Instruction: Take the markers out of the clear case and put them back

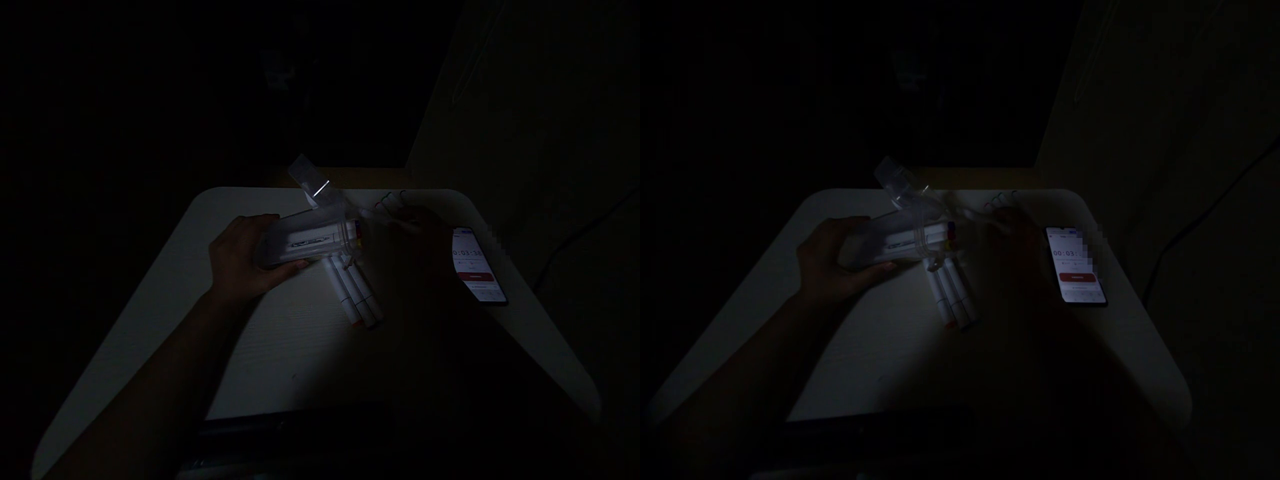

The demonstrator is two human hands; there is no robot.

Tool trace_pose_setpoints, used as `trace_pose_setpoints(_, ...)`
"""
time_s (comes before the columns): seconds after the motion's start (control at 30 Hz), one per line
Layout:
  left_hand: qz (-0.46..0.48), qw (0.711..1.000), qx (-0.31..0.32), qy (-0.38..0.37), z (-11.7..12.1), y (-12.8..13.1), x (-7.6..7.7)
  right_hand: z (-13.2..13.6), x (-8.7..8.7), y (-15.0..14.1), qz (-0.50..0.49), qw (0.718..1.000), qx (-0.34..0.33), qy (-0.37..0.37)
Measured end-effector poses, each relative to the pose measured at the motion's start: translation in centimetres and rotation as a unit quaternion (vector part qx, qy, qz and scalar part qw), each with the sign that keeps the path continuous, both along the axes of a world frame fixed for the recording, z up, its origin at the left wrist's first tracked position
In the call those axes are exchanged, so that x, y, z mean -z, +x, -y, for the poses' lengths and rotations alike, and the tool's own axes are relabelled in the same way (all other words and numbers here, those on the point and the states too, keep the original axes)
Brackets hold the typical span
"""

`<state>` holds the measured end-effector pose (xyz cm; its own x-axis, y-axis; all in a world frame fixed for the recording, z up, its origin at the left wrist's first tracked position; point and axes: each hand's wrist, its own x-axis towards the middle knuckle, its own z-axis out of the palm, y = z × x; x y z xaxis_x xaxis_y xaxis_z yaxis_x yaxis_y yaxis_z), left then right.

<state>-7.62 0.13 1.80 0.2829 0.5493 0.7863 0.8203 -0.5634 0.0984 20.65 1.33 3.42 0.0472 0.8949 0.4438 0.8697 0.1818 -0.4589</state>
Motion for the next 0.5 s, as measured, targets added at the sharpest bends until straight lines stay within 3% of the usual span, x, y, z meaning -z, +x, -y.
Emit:
trace_pose_setpoints(0.13,-0.004,1.000,-0.003,0.003,0.0,0.0,0.1,0.0,-0.2,0.2,-0.154,0.980,0.009,0.128)
trace_pose_setpoints(0.33,0.003,1.000,-0.007,0.001,0.1,0.0,0.1,0.2,-1.0,-0.5,-0.373,0.889,-0.038,0.262)
trace_pose_setpoints(0.5,-0.003,1.000,-0.005,-0.004,0.1,-0.1,0.1,1.2,-2.5,-1.5,-0.423,0.846,-0.020,0.325)
